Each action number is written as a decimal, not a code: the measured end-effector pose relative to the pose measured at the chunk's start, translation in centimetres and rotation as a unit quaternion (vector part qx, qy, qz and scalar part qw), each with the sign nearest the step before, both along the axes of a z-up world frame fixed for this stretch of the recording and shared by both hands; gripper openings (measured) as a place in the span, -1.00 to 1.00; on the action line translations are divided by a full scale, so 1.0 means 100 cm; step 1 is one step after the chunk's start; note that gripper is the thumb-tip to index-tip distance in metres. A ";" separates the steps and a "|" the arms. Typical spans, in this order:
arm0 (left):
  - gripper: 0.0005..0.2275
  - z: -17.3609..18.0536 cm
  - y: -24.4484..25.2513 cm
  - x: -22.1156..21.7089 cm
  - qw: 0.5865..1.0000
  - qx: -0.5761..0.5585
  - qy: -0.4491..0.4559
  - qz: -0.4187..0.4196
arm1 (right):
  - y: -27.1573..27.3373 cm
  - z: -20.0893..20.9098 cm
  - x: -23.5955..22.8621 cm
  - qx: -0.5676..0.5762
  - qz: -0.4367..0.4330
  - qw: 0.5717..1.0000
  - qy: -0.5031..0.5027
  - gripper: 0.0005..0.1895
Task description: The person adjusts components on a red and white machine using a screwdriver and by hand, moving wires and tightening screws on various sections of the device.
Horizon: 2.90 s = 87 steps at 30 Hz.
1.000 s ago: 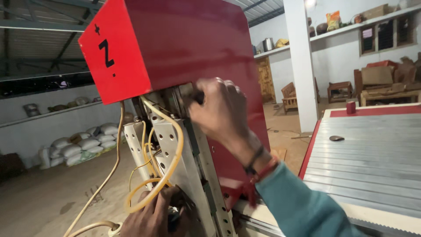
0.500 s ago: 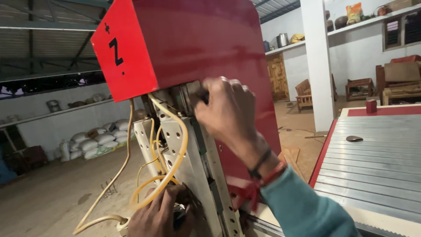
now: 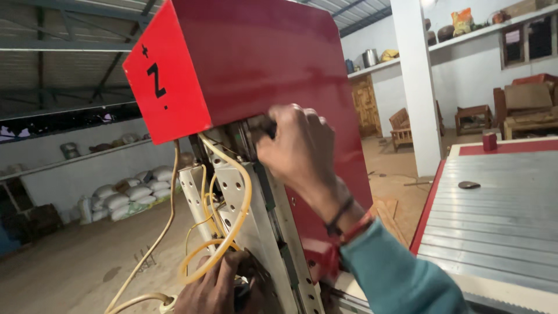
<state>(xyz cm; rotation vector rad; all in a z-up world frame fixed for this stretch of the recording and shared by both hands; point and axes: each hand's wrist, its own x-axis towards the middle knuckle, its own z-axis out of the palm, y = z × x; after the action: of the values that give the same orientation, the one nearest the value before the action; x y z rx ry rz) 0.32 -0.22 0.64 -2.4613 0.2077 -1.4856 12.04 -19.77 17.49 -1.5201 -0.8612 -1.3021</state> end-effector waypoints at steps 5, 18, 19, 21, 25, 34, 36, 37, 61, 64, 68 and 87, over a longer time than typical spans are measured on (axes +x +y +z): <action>-0.41 -0.006 -0.008 -0.004 0.993 -0.106 0.051 0.029 | 0.002 -0.015 -0.003 -0.039 0.026 0.994 0.100 -0.87; -0.52 0.001 -0.011 -0.006 0.999 -0.035 -0.020 0.014 | 0.004 -0.008 -0.012 0.015 0.002 1.000 0.025 -0.88; -0.54 0.002 -0.012 -0.006 0.999 -0.032 -0.021 0.011 | 0.005 -0.002 -0.010 0.012 -0.003 1.000 0.024 -0.86; -0.52 0.000 -0.014 -0.005 0.998 -0.055 -0.009 0.032 | 0.007 0.009 -0.004 0.000 -0.017 0.999 0.030 -0.83; -0.53 -0.001 -0.017 -0.008 0.997 -0.060 -0.038 0.007 | 0.006 -0.012 -0.010 0.005 -0.032 0.999 0.010 -0.82; -0.53 0.011 -0.028 -0.028 0.997 -0.071 -0.006 0.007 | 0.003 -0.003 0.001 -0.026 0.012 0.999 -0.020 -0.81; -0.55 0.012 -0.026 -0.031 0.997 -0.075 0.008 -0.012 | -0.001 -0.008 -0.009 -0.028 0.114 0.992 0.043 -0.81; -0.56 0.014 -0.023 -0.032 0.997 -0.077 0.013 -0.021 | 0.000 -0.009 -0.016 -0.024 0.163 0.983 0.084 -0.83; -0.63 -0.006 0.006 -0.030 0.986 -0.076 -0.013 -0.146 | 0.037 0.028 -0.062 -0.107 -0.137 0.983 0.052 -0.78; -0.62 -0.009 0.003 -0.024 0.986 -0.067 -0.079 -0.129 | 0.038 0.011 -0.062 -0.095 -0.132 0.986 0.040 -0.76; -0.69 -0.007 0.007 -0.028 0.983 -0.080 -0.039 -0.164 | 0.035 0.025 -0.067 -0.091 -0.104 0.988 0.065 -0.84; -0.70 -0.008 0.007 -0.026 0.982 -0.082 -0.008 -0.167 | 0.020 0.031 -0.036 -0.084 -0.126 0.989 0.001 -0.69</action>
<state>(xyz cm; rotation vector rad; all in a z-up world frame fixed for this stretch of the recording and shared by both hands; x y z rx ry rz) -2.28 0.48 -0.18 -2.6431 0.5408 -1.7141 8.47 -17.81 20.60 -1.8083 -0.8148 -1.4371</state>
